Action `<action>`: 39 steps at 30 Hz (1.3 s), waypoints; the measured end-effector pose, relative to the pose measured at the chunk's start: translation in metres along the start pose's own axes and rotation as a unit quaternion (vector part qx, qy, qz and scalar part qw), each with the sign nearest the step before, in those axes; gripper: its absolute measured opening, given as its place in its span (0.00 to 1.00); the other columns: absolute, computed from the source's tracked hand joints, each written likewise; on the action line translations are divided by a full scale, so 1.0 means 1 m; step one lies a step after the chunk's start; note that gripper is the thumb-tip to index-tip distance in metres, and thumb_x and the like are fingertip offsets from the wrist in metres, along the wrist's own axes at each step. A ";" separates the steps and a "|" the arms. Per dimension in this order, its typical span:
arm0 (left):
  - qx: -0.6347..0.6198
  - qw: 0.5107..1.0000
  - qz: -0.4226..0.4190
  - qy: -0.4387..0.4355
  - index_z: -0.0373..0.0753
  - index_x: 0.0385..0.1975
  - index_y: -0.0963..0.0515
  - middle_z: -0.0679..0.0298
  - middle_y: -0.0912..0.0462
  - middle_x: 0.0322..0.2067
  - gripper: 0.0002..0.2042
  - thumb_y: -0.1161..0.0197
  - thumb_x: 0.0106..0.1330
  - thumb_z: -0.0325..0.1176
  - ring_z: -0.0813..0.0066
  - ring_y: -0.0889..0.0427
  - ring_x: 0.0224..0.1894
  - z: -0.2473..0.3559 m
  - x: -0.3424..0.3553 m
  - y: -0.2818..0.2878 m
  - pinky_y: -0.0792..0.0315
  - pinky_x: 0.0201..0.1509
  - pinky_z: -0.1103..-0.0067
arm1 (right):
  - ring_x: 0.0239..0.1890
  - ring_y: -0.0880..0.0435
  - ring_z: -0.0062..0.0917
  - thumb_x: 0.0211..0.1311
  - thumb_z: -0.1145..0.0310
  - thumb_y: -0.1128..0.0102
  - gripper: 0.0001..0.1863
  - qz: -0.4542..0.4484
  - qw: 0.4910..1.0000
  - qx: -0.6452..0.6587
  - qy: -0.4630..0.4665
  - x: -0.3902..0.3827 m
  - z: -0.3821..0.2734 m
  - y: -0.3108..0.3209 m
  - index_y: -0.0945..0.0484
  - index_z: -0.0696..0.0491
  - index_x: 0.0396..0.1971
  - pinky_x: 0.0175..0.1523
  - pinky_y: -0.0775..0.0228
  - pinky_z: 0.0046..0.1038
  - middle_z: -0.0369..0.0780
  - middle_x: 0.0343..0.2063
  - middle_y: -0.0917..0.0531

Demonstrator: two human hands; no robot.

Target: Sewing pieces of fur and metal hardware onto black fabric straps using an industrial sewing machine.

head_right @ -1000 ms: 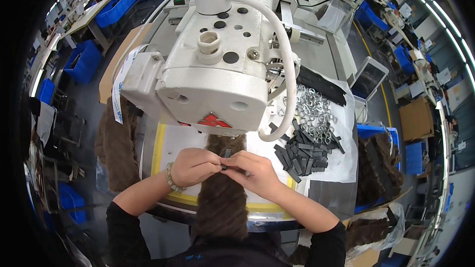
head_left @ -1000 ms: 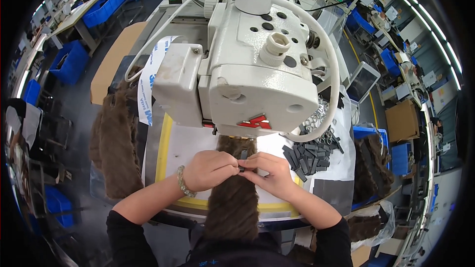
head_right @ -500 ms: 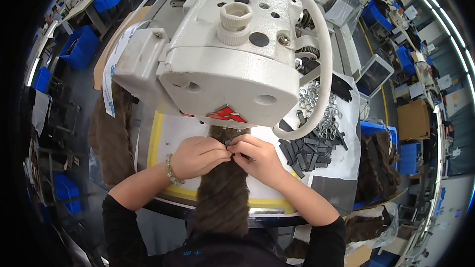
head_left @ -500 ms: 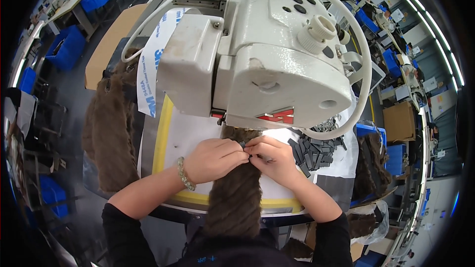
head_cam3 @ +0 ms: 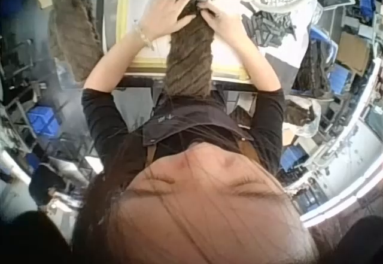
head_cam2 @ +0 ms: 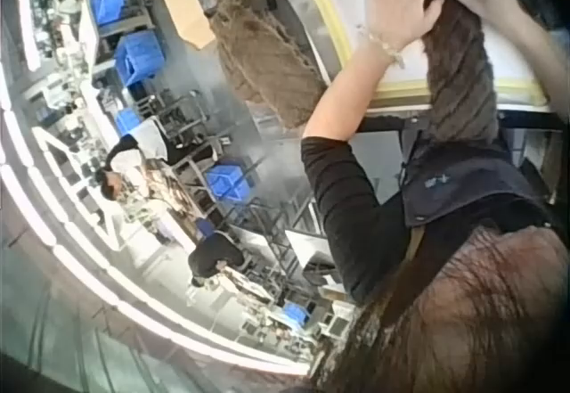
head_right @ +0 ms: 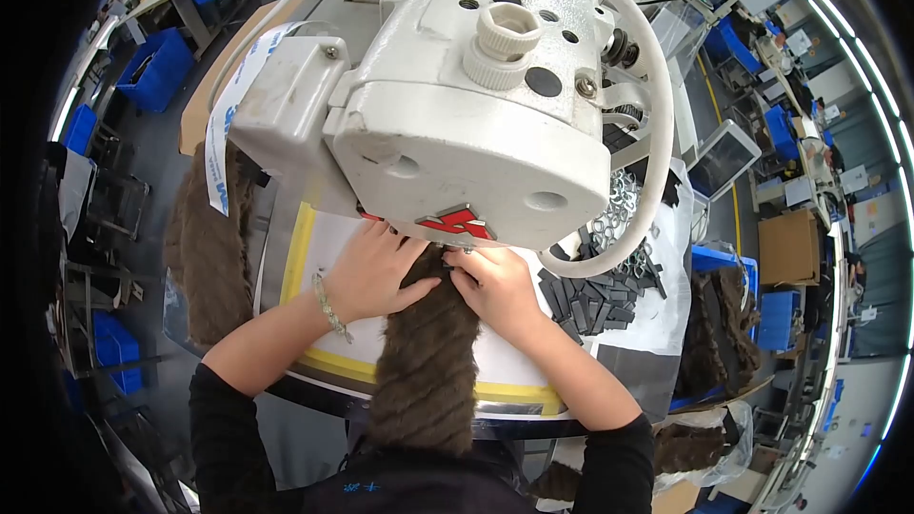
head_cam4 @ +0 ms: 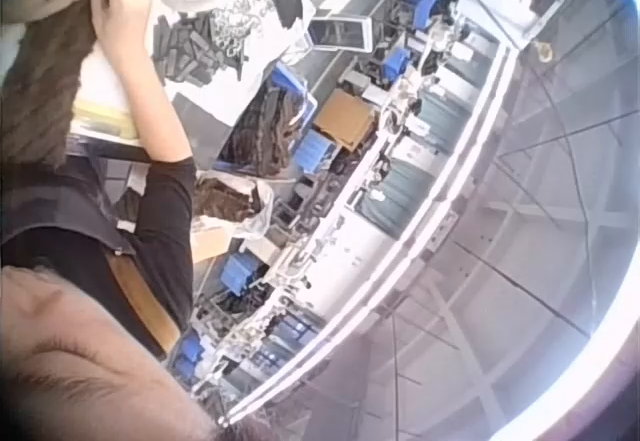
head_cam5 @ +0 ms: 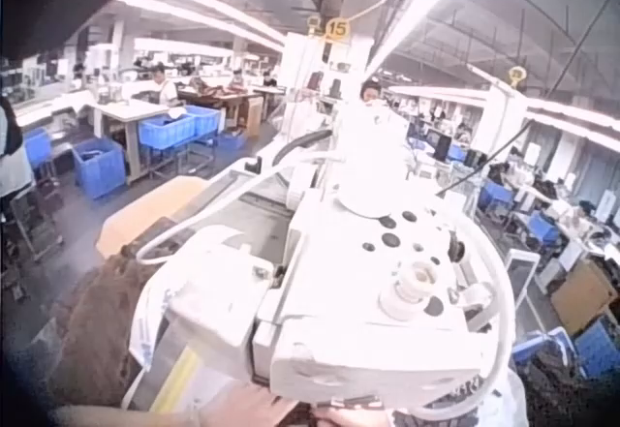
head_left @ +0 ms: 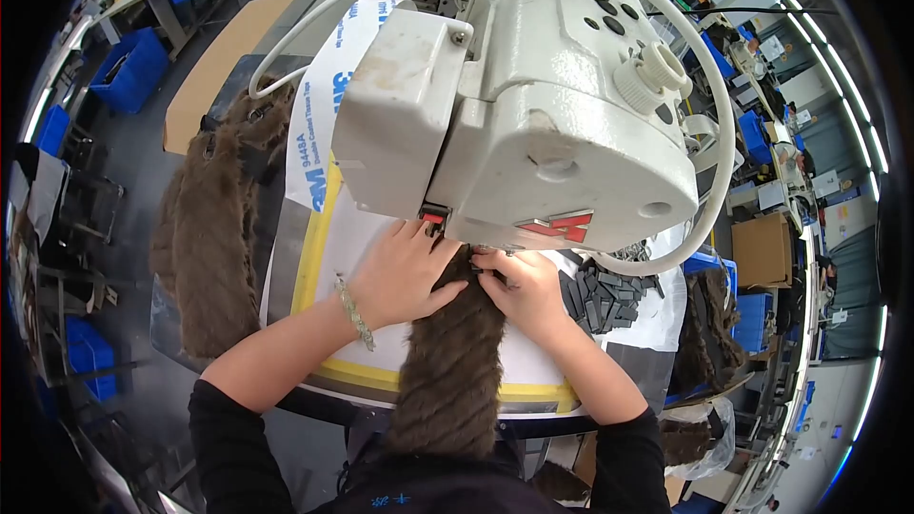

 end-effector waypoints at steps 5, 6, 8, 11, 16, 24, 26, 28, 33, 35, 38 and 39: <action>0.001 1.000 -0.028 -0.002 0.39 0.46 0.28 0.55 0.24 0.42 0.23 0.33 0.53 0.43 0.56 0.28 0.48 -0.001 0.003 0.000 0.33 0.50 0.65 | 0.22 0.18 0.26 0.46 0.79 0.36 0.08 -0.044 0.999 0.020 -0.022 0.003 0.003 0.003 0.19 0.54 0.29 0.30 0.25 0.25 0.36 0.29 0.14; 0.009 0.999 -0.033 -0.011 0.41 0.45 0.27 0.56 0.24 0.42 0.22 0.34 0.53 0.44 0.56 0.27 0.48 -0.001 0.003 0.000 0.33 0.50 0.66 | 0.22 0.18 0.26 0.46 0.79 0.36 0.08 -0.044 0.999 0.020 -0.023 0.003 0.003 0.004 0.19 0.54 0.29 0.30 0.25 0.25 0.36 0.29 0.14; 0.016 0.999 -0.038 -0.019 0.42 0.44 0.27 0.57 0.23 0.42 0.21 0.34 0.53 0.44 0.57 0.27 0.48 0.000 0.003 -0.001 0.33 0.50 0.66 | 0.25 0.16 0.26 0.47 0.79 0.36 0.08 -0.040 0.998 0.039 -0.038 0.002 0.004 0.004 0.19 0.54 0.30 0.31 0.24 0.24 0.36 0.29 0.14; 0.046 0.999 -0.009 -0.018 0.43 0.43 0.26 0.59 0.23 0.40 0.20 0.34 0.53 0.44 0.59 0.26 0.45 0.005 0.004 -0.003 0.33 0.46 0.68 | 0.28 0.14 0.26 0.45 0.79 0.34 0.08 -0.040 0.998 0.034 -0.034 0.002 0.004 0.005 0.19 0.55 0.29 0.32 0.24 0.23 0.37 0.30 0.14; 0.076 0.997 -0.005 -0.015 0.42 0.41 0.25 0.60 0.25 0.35 0.17 0.34 0.55 0.43 0.63 0.24 0.37 0.009 0.002 -0.006 0.32 0.37 0.71 | 0.30 0.14 0.27 0.40 0.80 0.31 0.10 0.068 0.997 0.034 0.004 -0.003 -0.004 0.014 0.19 0.57 0.27 0.35 0.24 0.22 0.39 0.29 0.14; 0.101 0.995 -0.006 -0.023 0.39 0.45 0.25 0.60 0.25 0.35 0.19 0.35 0.56 0.42 0.65 0.24 0.37 0.014 0.002 -0.006 0.32 0.37 0.72 | 0.29 0.15 0.27 0.39 0.81 0.30 0.11 0.072 0.997 -0.010 0.003 0.003 0.002 0.006 0.17 0.56 0.27 0.35 0.24 0.24 0.39 0.27 0.14; 0.103 0.994 -0.003 -0.025 0.39 0.45 0.25 0.60 0.25 0.35 0.20 0.35 0.56 0.42 0.65 0.24 0.37 0.014 0.003 -0.006 0.32 0.37 0.72 | 0.29 0.15 0.28 0.39 0.81 0.31 0.11 0.067 0.998 -0.013 -0.001 0.001 0.006 0.003 0.17 0.56 0.27 0.35 0.25 0.24 0.39 0.27 0.14; 0.104 0.994 -0.007 -0.032 0.39 0.45 0.25 0.60 0.25 0.35 0.20 0.35 0.56 0.42 0.65 0.24 0.37 0.013 0.004 -0.005 0.32 0.37 0.73 | 0.29 0.15 0.28 0.40 0.81 0.31 0.11 0.062 0.998 -0.017 -0.005 0.001 0.007 0.002 0.17 0.56 0.27 0.35 0.25 0.25 0.40 0.27 0.15; 0.088 0.995 0.006 -0.047 0.39 0.43 0.24 0.61 0.25 0.32 0.17 0.35 0.56 0.40 0.67 0.23 0.35 0.008 0.002 -0.007 0.32 0.37 0.74 | 0.22 0.19 0.33 0.44 0.80 0.34 0.08 0.084 0.996 -0.003 0.017 0.012 -0.002 0.001 0.19 0.55 0.28 0.28 0.28 0.29 0.41 0.21 0.18; 0.079 0.995 0.013 -0.060 0.39 0.41 0.23 0.62 0.25 0.31 0.16 0.35 0.56 0.40 0.68 0.23 0.34 0.004 -0.002 -0.010 0.32 0.37 0.75 | 0.23 0.19 0.34 0.45 0.80 0.34 0.08 0.068 0.998 0.002 0.000 0.011 -0.002 -0.002 0.19 0.56 0.28 0.29 0.28 0.30 0.41 0.22 0.18; 0.049 0.997 -0.014 -0.060 0.38 0.39 0.23 0.63 0.24 0.30 0.14 0.36 0.56 0.39 0.68 0.22 0.33 -0.001 -0.008 -0.011 0.30 0.37 0.72 | 0.25 0.19 0.35 0.45 0.80 0.34 0.07 0.042 0.998 0.008 -0.038 0.009 -0.003 -0.003 0.20 0.57 0.27 0.30 0.28 0.31 0.42 0.24 0.18; 0.017 0.999 -0.005 -0.044 0.38 0.39 0.23 0.62 0.24 0.31 0.14 0.36 0.56 0.38 0.66 0.22 0.34 -0.003 -0.008 -0.008 0.29 0.38 0.71 | 0.26 0.19 0.35 0.45 0.80 0.34 0.07 0.030 0.998 0.007 -0.057 0.009 -0.003 -0.003 0.20 0.58 0.27 0.31 0.27 0.31 0.43 0.25 0.18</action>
Point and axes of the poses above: each hand's wrist, its own x-axis towards the middle knuckle, its own y-axis out of the back of the hand, z = x × y, the point moved 1 cm from there along x, towards the middle knuckle
